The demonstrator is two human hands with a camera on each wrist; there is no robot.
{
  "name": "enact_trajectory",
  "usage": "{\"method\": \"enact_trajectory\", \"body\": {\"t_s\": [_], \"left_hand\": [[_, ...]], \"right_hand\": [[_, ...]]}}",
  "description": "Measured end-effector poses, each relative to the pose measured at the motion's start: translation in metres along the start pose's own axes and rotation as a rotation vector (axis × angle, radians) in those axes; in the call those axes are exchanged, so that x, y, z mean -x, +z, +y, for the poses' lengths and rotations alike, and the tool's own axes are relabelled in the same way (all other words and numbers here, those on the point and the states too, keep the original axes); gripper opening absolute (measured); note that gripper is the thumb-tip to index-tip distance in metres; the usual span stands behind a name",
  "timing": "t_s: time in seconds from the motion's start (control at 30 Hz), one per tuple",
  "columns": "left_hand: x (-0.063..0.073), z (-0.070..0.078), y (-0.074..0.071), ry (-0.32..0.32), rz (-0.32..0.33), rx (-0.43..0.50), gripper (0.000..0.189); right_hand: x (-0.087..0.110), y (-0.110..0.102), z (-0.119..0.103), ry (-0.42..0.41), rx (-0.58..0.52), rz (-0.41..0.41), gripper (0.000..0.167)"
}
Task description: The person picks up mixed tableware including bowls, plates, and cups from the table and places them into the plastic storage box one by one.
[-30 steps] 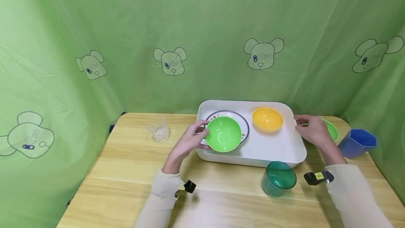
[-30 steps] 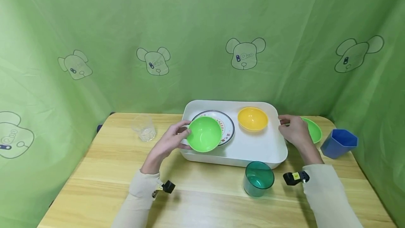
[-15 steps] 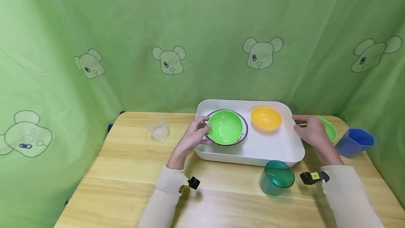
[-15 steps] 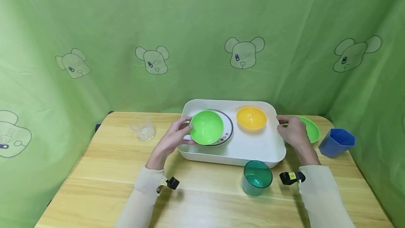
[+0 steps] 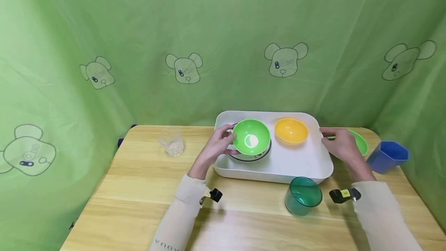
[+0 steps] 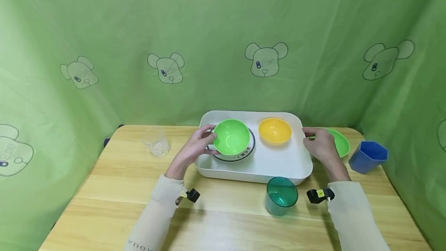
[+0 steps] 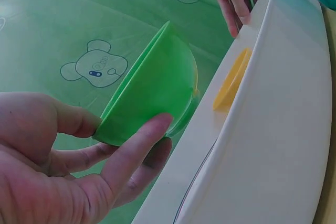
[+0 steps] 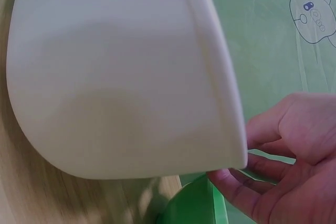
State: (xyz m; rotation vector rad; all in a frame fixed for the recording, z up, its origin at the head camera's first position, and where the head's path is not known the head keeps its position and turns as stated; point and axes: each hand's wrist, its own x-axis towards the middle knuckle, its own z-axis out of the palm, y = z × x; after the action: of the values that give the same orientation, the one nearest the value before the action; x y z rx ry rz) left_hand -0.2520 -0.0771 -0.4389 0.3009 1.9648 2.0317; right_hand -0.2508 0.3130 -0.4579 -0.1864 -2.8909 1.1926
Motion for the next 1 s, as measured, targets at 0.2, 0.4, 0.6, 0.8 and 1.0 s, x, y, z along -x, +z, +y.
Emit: {"method": "enact_trajectory", "body": {"t_s": [0.2, 0.4, 0.6, 0.8, 1.0], "left_hand": [[-0.009, 0.002, 0.001, -0.015, 0.011, -0.007, 0.038], [-0.018, 0.009, 0.004, -0.026, 0.031, -0.033, 0.039], [-0.025, 0.013, 0.007, -0.047, 0.035, -0.045, 0.039], [-0.032, 0.016, 0.011, -0.061, 0.029, -0.054, 0.040], [-0.044, 0.018, 0.017, -0.073, 0.036, -0.049, 0.040]], "right_hand": [[0.001, 0.001, -0.002, -0.003, 0.012, 0.002, 0.048], [0.003, 0.002, -0.005, 0.009, 0.022, -0.008, 0.049], [0.004, 0.002, -0.007, 0.017, 0.033, -0.026, 0.050], [0.002, 0.002, -0.006, -0.026, 0.068, -0.019, 0.049], [-0.002, -0.001, -0.004, -0.089, 0.111, -0.027, 0.048]]}}
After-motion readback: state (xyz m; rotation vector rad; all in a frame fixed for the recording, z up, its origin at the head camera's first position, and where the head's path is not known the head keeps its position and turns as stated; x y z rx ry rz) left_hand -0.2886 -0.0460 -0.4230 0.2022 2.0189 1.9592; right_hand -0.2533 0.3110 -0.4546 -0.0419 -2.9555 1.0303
